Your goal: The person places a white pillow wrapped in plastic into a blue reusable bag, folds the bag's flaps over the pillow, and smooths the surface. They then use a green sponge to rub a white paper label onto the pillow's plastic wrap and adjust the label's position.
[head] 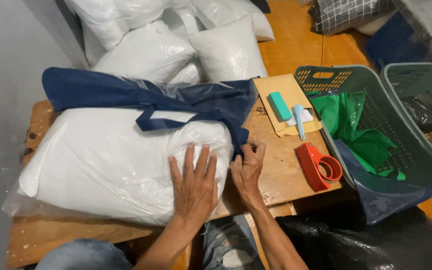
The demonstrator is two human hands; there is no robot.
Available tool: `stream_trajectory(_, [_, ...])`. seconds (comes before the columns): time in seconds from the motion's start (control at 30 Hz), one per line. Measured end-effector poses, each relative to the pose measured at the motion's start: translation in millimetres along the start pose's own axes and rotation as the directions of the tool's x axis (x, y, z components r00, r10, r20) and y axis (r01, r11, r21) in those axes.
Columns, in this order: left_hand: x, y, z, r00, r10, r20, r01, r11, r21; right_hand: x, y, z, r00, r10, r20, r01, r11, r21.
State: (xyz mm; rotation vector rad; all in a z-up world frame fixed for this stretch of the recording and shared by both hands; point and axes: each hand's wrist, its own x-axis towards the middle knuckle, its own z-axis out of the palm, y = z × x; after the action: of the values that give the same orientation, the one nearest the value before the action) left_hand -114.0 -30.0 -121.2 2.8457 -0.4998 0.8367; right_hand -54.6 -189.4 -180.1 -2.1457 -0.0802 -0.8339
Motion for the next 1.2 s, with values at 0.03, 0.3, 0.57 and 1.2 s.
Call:
stream_trajectory(0.03, [1,1,2,1.000,0.002,-0.003,-0.002,1.000,0.005,3,-14,1,1.000,-0.002,-0.003,0.002,1.000,0.005])
stream_trajectory(0.3, [14,-1,29,0.956,-0.017,0.293,-0.020,0.992,0.123,-29,-88,-5,0.996,0.030,-0.086,-0.003,0.953,0.302])
stream_trajectory(0.57, [29,-123,-63,0.853,0.016,0.522,0.293,0.813,-0.503,-60,-67,26,0.894,0.448,-0.014,-0.409,0.828,0.384])
stream_trajectory(1.2, [122,-337,-36,0.238,-0.692,0.682,0.962,0.262,-0.071,-55,-47,45,0.936,0.313,-0.164,-0.241,0.905,0.351])
